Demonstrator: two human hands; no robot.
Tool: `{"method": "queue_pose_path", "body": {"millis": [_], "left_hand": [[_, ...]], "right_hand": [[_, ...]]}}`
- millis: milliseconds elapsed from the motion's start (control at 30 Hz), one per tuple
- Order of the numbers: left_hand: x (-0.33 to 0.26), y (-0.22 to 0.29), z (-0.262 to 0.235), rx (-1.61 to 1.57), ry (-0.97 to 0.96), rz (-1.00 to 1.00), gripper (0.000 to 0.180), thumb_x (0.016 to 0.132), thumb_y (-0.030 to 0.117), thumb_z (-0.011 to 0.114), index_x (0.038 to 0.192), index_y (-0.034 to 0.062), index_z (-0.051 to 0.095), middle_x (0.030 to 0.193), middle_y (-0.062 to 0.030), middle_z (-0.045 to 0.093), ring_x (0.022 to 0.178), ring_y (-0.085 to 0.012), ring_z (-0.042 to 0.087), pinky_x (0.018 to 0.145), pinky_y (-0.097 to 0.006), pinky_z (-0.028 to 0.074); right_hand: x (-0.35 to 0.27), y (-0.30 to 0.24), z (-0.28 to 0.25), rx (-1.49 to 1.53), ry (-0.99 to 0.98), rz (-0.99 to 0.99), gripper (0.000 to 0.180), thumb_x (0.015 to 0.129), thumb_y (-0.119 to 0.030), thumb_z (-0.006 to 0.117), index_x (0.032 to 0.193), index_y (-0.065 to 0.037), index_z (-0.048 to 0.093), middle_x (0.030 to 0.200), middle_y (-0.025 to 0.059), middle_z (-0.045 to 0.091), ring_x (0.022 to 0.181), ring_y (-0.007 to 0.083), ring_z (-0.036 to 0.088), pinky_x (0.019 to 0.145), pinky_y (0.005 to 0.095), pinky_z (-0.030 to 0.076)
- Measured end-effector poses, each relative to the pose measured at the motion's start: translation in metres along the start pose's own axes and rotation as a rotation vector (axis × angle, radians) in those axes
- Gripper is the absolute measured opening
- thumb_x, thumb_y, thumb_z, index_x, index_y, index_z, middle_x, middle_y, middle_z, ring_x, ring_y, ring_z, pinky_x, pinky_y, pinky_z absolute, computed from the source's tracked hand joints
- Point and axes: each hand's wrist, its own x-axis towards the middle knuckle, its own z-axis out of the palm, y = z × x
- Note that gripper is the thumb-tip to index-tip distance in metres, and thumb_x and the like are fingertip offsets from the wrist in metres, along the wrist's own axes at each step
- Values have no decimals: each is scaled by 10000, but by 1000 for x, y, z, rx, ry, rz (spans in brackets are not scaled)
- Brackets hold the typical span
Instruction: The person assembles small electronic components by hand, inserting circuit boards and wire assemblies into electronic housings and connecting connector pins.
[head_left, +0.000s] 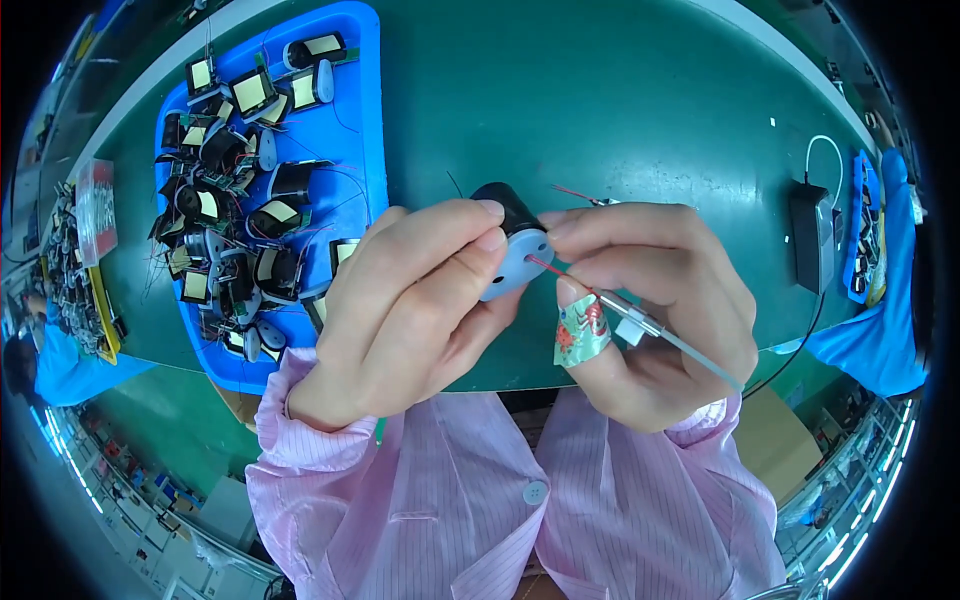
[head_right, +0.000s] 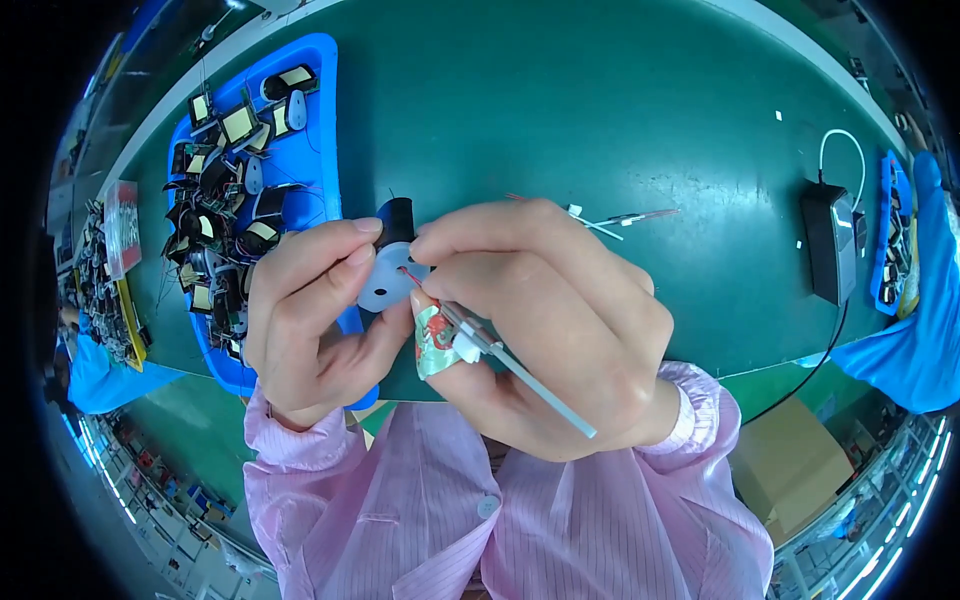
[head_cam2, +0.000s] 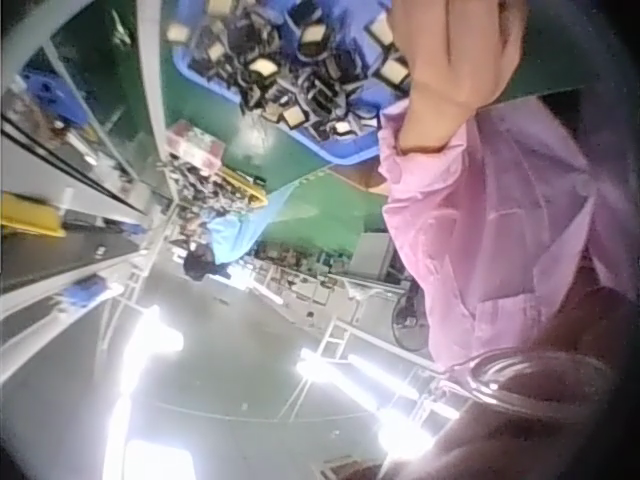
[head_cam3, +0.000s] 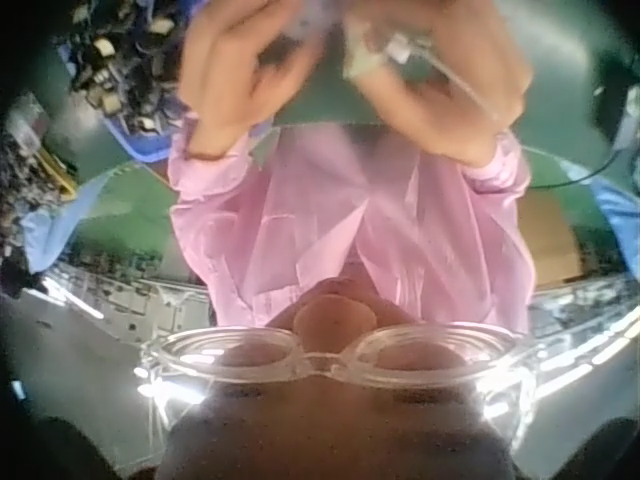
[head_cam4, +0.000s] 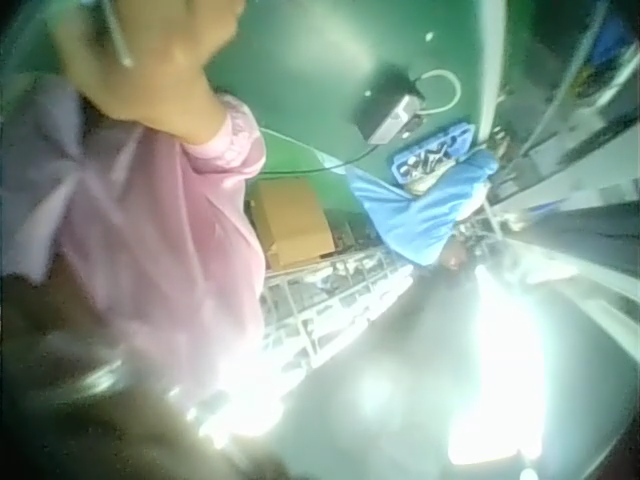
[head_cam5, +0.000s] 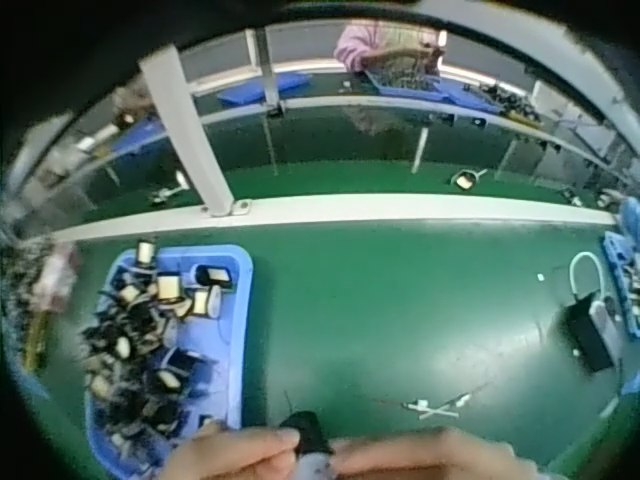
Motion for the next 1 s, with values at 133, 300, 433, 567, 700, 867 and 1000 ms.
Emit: {"method": "queue_pose_path", "body": {"millis": [133, 300, 433, 567, 700, 867, 1000], "left_hand": [[1, 1, -1, -9, -6, 5, 507, 592, -54, 801, 1046, -31, 578, 1030, -200, 623, 832, -261, 637, 659, -320, 519], [1, 0, 0, -14, -4, 5, 502, 592, -57, 800, 1042, -33, 577, 1027, -202, 627, 832, -265, 641, 659, -319, 522], [1, -6, 5, -39, 27, 66, 498, 581, -65, 801, 1029, -63, 583, 1018, -220, 617, 749, -270, 621, 572, -315, 483], [1, 1, 0, 0, -22, 15, 495, 599, -37, 812, 1034, -35, 578, 1017, -207, 635, 823, -260, 640, 633, -311, 504], [1, 0, 0, -6, -29, 14, 501, 594, -32, 818, 1034, -35, 578, 1015, -208, 636, 816, -260, 638, 630, -308, 501], [2, 1, -1, -7, -43, 10, 498, 592, -40, 817, 1029, -39, 577, 1010, -209, 637, 801, -256, 632, 621, -309, 499], [0, 0, 1, 6, -23, 17, 489, 590, -45, 815, 1018, -42, 580, 1010, -209, 637, 797, -256, 630, 617, -310, 498]], "right_hand": [[1, 0, -3, 15, -10, -9, 142, 743, 51, 680, 851, 89, 596, 908, 224, 633, 805, 305, 687, 735, 360, 567], [1, -3, -1, -66, 1, 19, 150, 725, 64, 687, 848, 82, 603, 894, 209, 644, 790, 280, 691, 696, 322, 565], [0, -4, 0, -118, 13, -28, 154, 715, 69, 692, 841, 75, 605, 884, 204, 647, 775, 272, 694, 669, 305, 561], [1, -3, -1, -183, 15, -76, 167, 694, 83, 695, 836, 67, 608, 867, 203, 652, 762, 267, 694, 643, 295, 556], [4, -4, -1, -223, 9, -89, 187, 668, 91, 704, 829, 62, 612, 848, 192, 657, 739, 247, 688, 624, 282, 545], [6, -3, -1, -257, 3, -120, 200, 649, 100, 704, 821, 55, 613, 840, 181, 658, 717, 240, 681, 610, 275, 537], [6, -5, 1, -293, 25, -132, 210, 636, 102, 707, 816, 53, 612, 837, 178, 660, 710, 237, 680, 596, 272, 533]]}}
